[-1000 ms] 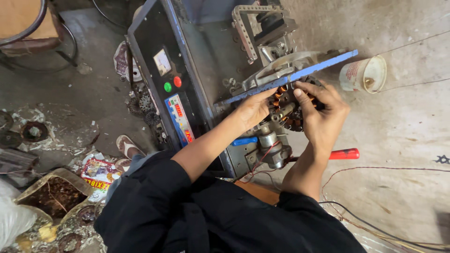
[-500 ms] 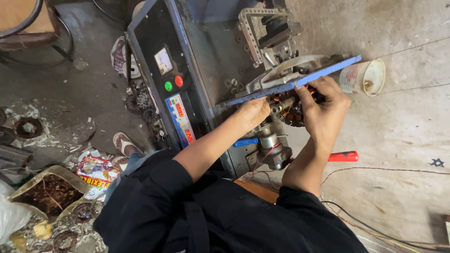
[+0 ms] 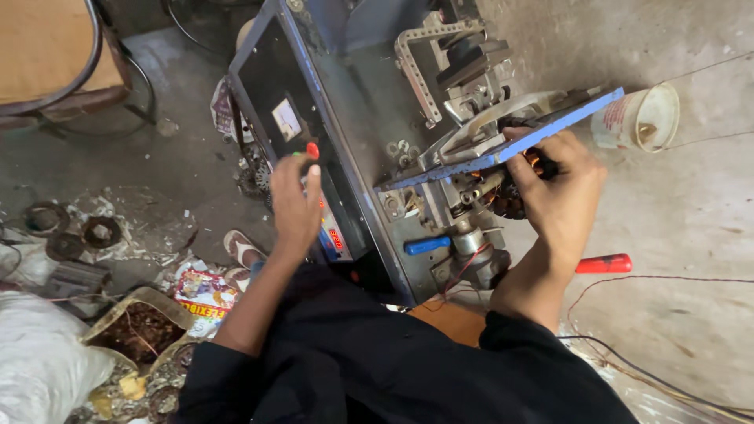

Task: The person operates a motor winding machine, placing a stator core into the fixture and winding copper wire around it. They repeatedly adjust the stator and press a control button to operate the machine.

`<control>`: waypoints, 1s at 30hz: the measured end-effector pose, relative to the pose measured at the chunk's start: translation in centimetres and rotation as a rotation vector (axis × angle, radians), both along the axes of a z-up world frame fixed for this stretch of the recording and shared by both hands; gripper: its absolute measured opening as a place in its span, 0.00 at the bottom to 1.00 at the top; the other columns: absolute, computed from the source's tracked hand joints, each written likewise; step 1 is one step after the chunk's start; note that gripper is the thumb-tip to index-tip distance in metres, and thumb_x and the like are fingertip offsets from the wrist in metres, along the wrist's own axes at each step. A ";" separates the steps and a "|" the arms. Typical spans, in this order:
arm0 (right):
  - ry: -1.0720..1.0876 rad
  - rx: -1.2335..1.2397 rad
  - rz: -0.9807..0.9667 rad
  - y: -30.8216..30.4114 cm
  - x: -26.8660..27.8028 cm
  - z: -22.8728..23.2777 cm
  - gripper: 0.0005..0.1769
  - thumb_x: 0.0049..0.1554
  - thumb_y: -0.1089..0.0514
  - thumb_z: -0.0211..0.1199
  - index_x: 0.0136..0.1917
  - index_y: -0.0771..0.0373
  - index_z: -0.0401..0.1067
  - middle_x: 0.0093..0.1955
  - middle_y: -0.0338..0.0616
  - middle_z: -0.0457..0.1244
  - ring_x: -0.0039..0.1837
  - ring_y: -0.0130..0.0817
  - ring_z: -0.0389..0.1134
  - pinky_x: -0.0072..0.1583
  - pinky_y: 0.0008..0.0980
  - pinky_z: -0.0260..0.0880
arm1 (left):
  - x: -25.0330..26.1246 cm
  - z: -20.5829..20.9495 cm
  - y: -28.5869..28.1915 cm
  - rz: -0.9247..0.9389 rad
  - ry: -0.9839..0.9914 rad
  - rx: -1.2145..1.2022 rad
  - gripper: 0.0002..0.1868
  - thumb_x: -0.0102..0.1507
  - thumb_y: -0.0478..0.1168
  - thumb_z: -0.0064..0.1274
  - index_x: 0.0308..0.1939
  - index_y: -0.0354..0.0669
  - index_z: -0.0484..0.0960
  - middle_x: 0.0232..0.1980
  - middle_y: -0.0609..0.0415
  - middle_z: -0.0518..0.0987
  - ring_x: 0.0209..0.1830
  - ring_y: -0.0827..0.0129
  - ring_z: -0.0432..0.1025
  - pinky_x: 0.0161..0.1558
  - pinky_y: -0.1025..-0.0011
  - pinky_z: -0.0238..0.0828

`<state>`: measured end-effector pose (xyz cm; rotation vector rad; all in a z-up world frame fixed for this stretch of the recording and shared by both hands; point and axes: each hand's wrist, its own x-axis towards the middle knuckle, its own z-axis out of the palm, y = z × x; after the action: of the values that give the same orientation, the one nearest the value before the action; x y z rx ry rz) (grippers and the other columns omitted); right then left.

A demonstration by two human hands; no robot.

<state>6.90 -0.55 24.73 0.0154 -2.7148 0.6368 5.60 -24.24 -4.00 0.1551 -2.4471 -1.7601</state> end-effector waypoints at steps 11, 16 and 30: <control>-0.031 0.001 -0.006 0.0 0.1 0.1 0.17 0.56 0.68 0.71 0.59 0.60 0.81 0.55 0.48 0.71 0.55 0.37 0.74 0.58 0.32 0.71 | -0.5 -11.2 -0.9 -0.047 -0.126 -0.092 0.29 0.74 0.55 0.34 0.68 0.41 0.76 0.72 0.36 0.66 0.71 0.39 0.54 0.71 0.53 0.48; -0.019 0.009 0.004 -0.1 0.0 0.3 0.18 0.55 0.69 0.71 0.58 0.60 0.80 0.54 0.49 0.71 0.54 0.38 0.73 0.57 0.32 0.70 | -1.9 -9.5 -2.5 -0.096 -0.169 -0.011 0.26 0.74 0.55 0.36 0.65 0.46 0.79 0.68 0.44 0.72 0.70 0.47 0.60 0.73 0.55 0.52; -0.025 0.002 0.053 0.3 0.5 0.1 0.14 0.58 0.68 0.71 0.58 0.64 0.79 0.53 0.49 0.70 0.55 0.38 0.72 0.59 0.33 0.70 | 3.6 20.4 -1.9 0.020 0.622 0.548 0.26 0.63 0.23 0.51 0.62 0.38 0.63 0.60 0.45 0.68 0.61 0.61 0.67 0.68 0.66 0.65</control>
<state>7.39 -0.20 24.78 0.0812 -2.7467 0.6542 9.22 -26.17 16.44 -0.2788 -1.5099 -2.0329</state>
